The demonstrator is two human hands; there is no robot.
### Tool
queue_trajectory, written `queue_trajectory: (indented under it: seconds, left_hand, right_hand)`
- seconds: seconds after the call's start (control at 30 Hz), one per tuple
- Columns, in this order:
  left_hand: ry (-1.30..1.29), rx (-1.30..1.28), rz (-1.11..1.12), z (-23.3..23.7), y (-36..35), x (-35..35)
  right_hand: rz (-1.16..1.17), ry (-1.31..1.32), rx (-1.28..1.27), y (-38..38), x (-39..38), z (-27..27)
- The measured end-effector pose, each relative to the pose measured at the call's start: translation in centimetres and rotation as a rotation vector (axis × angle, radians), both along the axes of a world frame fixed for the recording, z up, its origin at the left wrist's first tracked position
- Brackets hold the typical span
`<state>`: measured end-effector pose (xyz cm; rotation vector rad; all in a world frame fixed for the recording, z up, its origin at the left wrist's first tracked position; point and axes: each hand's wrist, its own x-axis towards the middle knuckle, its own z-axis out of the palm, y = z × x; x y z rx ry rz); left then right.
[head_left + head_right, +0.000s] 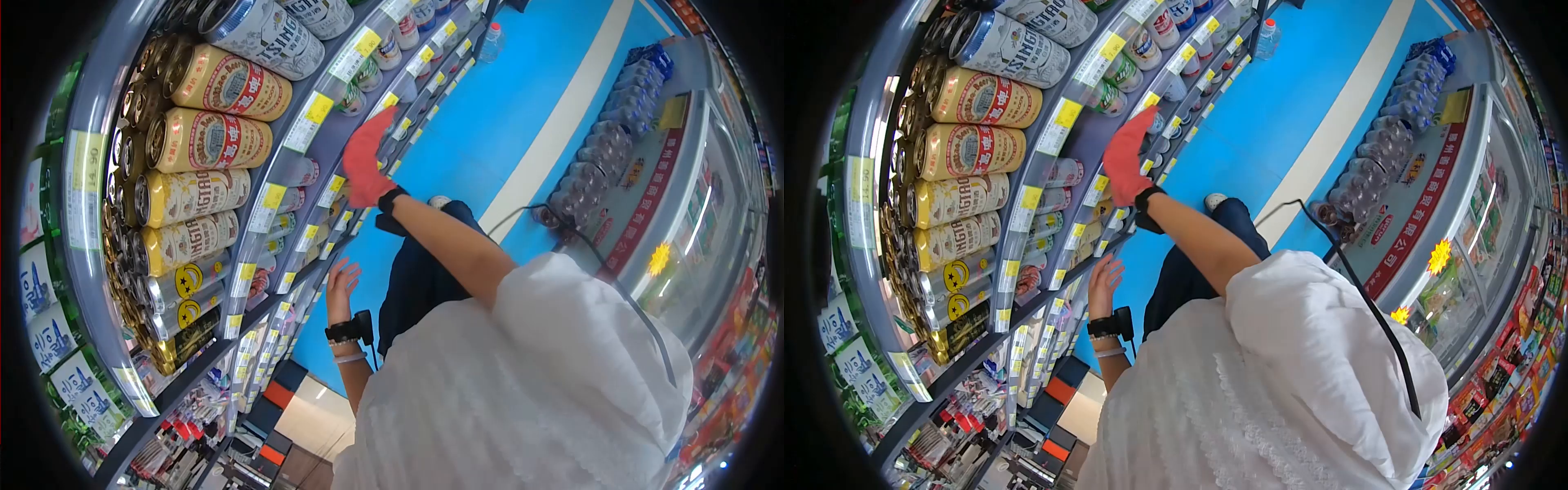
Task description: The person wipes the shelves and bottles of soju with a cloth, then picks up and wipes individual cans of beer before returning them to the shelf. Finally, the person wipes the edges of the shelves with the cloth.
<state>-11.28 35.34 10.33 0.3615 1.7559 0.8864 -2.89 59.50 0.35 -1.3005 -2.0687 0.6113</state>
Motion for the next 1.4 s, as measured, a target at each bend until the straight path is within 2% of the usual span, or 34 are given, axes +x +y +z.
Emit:
queue_trajectory:
  seconds: [0.13,0.27,0.37,0.43,0.53,0.57,0.6,0.63,0.7,0.77,0.8,0.83,0.9,0.97,1.03,1.1,1.17,1.2,1.23,1.3,1.33,1.37,1.4]
  left_hand:
    - [-0.025,0.038,-0.077,-0.2,-0.2,-1.3]
    - [-0.087,0.003,-0.154,-2.5,-0.4,-3.9]
    - [-0.114,-0.054,-0.234,-5.5,2.0,-4.4]
    - [0.0,-0.119,-0.459,-7.4,5.3,-4.1]
    - [0.16,0.073,-0.712,-12.7,11.8,-3.3]
    - [0.238,0.057,-0.721,-10.0,14.5,-0.6]
    - [0.346,0.163,-0.825,-12.5,17.0,-0.4]
    - [0.45,0.14,-0.891,-11.0,19.6,1.6]
    - [0.657,0.209,-0.916,-12.8,23.2,3.7]
    - [0.647,0.141,-0.91,-13.9,26.7,5.4]
    - [0.631,0.079,-0.894,-14.2,28.5,6.6]
    - [0.636,0.091,-0.889,-14.3,30.0,7.9]
    - [0.928,0.104,-0.873,-14.4,32.1,10.1]
    - [0.974,0.099,-0.938,-15.4,34.4,10.7]
    - [1.073,-0.091,-0.844,-16.2,36.2,11.9]
    - [1.097,-0.134,-0.782,-18.4,37.8,11.6]
    - [1.292,-0.084,-0.628,-21.4,39.0,10.9]
    - [1.171,-0.144,-0.56,-20.5,40.0,11.5]
    - [1.168,-0.155,-0.565,-21.1,40.9,11.3]
    - [1.017,-0.177,-0.419,-21.8,42.8,10.7]
    - [0.997,-0.054,-0.262,-22.2,43.1,10.8]
    - [0.998,-0.064,-0.264,-22.5,43.4,10.8]
    - [0.966,-0.047,-0.189,-21.9,43.9,11.3]
  right_hand:
    - [0.399,-0.148,-0.028,-4.3,-0.5,0.5]
    - [0.469,-0.058,-0.203,-4.1,3.4,2.2]
    - [0.362,0.034,-0.363,-2.2,8.7,3.9]
    - [0.246,0.103,-0.48,-1.4,13.1,4.6]
    - [0.041,0.191,-0.645,0.4,19.7,5.3]
    - [-0.031,0.218,-0.696,1.1,21.9,5.5]
    - [-0.102,0.244,-0.747,1.8,23.9,5.7]
    - [-0.155,0.26,-0.784,2.4,25.9,5.6]
    - [-0.211,0.285,-0.821,3.3,29.5,5.6]
    - [-0.028,0.471,-0.446,3.8,32.8,5.8]
    - [0.019,1.356,-0.696,4.0,33.8,6.7]
    - [0.028,1.353,-0.686,5.1,35.5,7.2]
    - [0.04,1.238,-0.851,7.5,39.3,8.0]
    - [-0.011,1.205,-0.856,9.1,41.9,9.1]
    - [-0.03,0.421,-0.395,11.4,44.0,9.0]
    - [-0.084,0.493,-0.491,13.1,45.8,7.4]
    - [-0.142,0.566,-0.598,14.0,47.6,5.9]
    - [-0.03,0.544,-0.462,14.3,48.6,5.2]
    - [0.081,0.52,-0.322,14.6,49.4,4.7]
    - [0.077,0.563,-0.337,14.9,50.2,3.7]
    - [0.068,0.607,-0.342,14.8,50.3,3.2]
    - [0.068,0.609,-0.351,14.9,50.7,2.8]
    - [0.077,0.789,-0.492,14.8,51.2,2.2]
